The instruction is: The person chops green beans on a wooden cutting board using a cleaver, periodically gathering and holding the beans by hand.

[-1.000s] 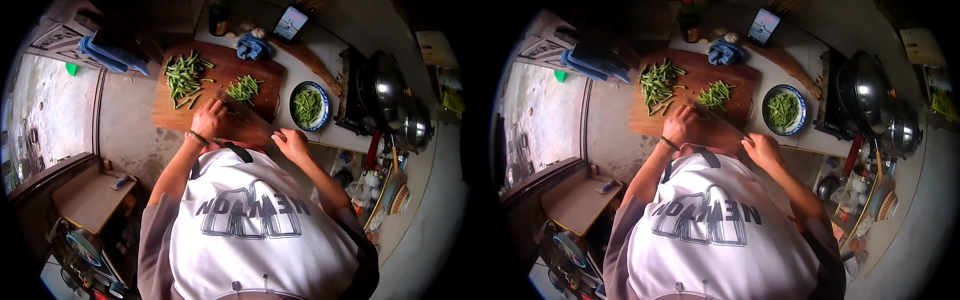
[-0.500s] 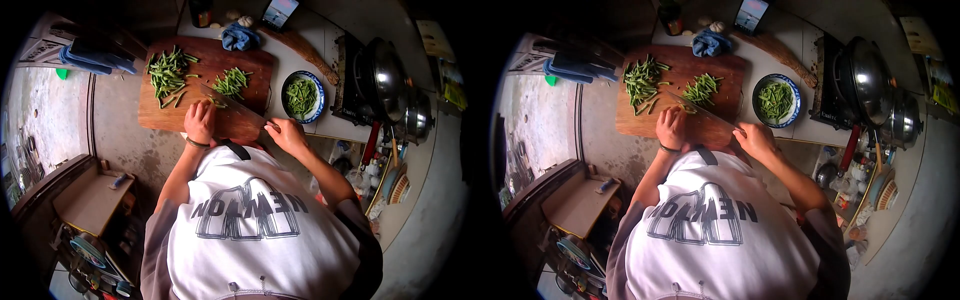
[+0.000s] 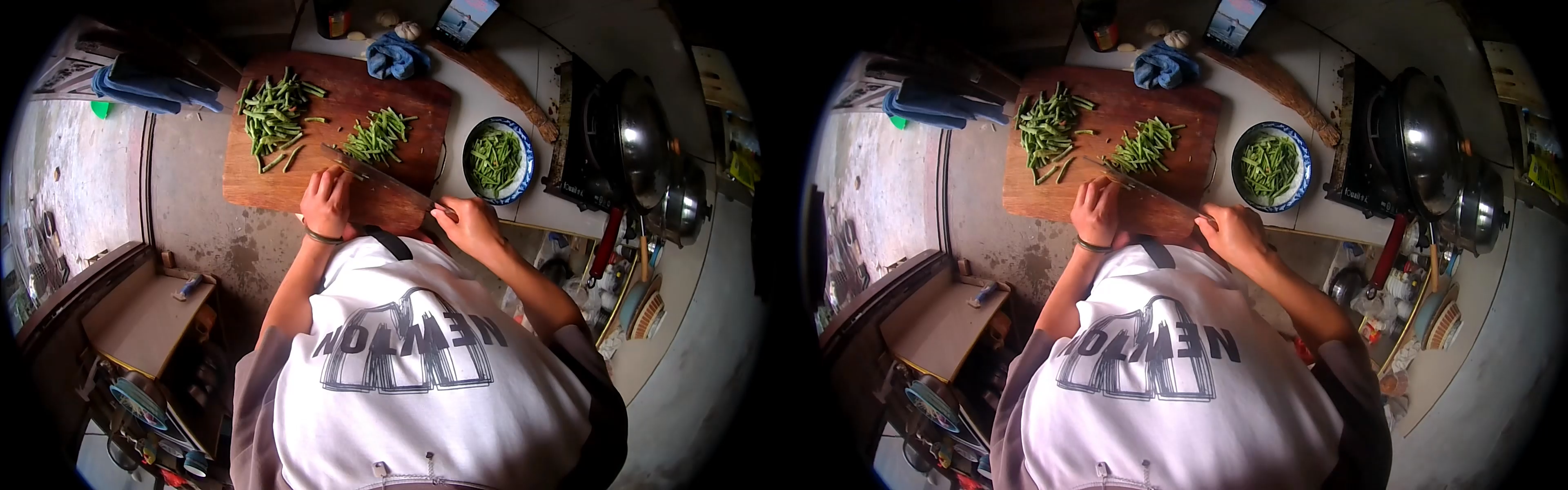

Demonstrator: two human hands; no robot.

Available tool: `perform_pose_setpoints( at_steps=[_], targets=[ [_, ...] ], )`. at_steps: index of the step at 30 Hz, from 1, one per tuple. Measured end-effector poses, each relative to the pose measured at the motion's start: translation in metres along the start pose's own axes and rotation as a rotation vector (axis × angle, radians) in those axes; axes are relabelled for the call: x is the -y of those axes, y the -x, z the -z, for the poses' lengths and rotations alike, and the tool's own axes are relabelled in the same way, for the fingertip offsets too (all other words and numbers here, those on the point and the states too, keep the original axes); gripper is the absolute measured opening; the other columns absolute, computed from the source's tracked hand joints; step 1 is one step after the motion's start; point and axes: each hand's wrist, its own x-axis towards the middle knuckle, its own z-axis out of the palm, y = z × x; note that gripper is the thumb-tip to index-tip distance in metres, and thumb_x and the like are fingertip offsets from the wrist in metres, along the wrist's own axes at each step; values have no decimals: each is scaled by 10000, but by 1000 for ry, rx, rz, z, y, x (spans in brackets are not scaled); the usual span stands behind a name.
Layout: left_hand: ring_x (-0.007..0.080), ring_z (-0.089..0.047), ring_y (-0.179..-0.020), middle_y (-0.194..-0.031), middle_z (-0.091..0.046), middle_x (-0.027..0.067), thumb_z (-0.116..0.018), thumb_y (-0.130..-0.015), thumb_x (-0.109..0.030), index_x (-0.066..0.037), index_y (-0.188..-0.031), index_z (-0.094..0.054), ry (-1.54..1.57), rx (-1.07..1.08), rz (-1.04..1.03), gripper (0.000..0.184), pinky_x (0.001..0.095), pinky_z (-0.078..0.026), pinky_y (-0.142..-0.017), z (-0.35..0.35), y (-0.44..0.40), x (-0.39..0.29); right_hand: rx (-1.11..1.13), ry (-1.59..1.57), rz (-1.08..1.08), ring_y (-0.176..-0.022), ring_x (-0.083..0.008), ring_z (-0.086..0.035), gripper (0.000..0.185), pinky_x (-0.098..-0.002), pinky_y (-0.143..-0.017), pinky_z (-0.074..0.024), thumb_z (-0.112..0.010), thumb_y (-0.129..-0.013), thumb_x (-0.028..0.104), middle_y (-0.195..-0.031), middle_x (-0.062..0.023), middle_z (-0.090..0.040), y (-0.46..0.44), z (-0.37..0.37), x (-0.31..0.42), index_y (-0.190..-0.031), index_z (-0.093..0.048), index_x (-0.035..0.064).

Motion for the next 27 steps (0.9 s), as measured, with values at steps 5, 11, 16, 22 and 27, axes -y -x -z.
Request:
perform_pose_setpoints(
  at_steps=[5,11,16,22,27],
  targets=[
    [297,-683,-943,-1069,-700,85,-711,-798,41,-67,-1033,-739,19,-21,31,260,383,-575,-765,0,1,-1,0,-28,24,-673,-447,-655,251,-509,-606,-515,-718,-940,266,-679,-216,-649,3,9,5,-863,-674,32],
    [292,-683,-931,-1065,-704,73,-722,-809,29,-68,-1004,-731,49,-28,50,218,379,-573,-758,1,-1,0,34,-7,21,-669,-449,-650,235,-513,-599,-509,-715,-942,245,-673,-222,-641,3,15,6,-861,-671,28],
    [288,-679,-918,-1054,-700,65,-731,-811,23,-73,-997,-728,52,-28,64,210,377,-569,-752,-1,0,0,40,20,22,-687,-450,-664,226,-523,-612,-520,-713,-942,238,-692,-230,-651,3,16,7,-877,-673,25],
    [281,-675,-909,-1042,-696,65,-734,-806,21,-77,-997,-730,24,-39,39,215,376,-567,-744,-2,-3,1,13,65,70,-709,-456,-675,212,-539,-626,-530,-712,-943,237,-716,-234,-665,-15,-6,3,-899,-679,32],
    [284,-672,-897,-1034,-694,65,-727,-801,29,-75,-1000,-731,33,-14,54,224,379,-564,-729,-1,2,2,-20,23,87,-684,-455,-667,204,-526,-610,-526,-712,-941,230,-694,-233,-654,-21,-16,5,-891,-690,34]
  ],
)
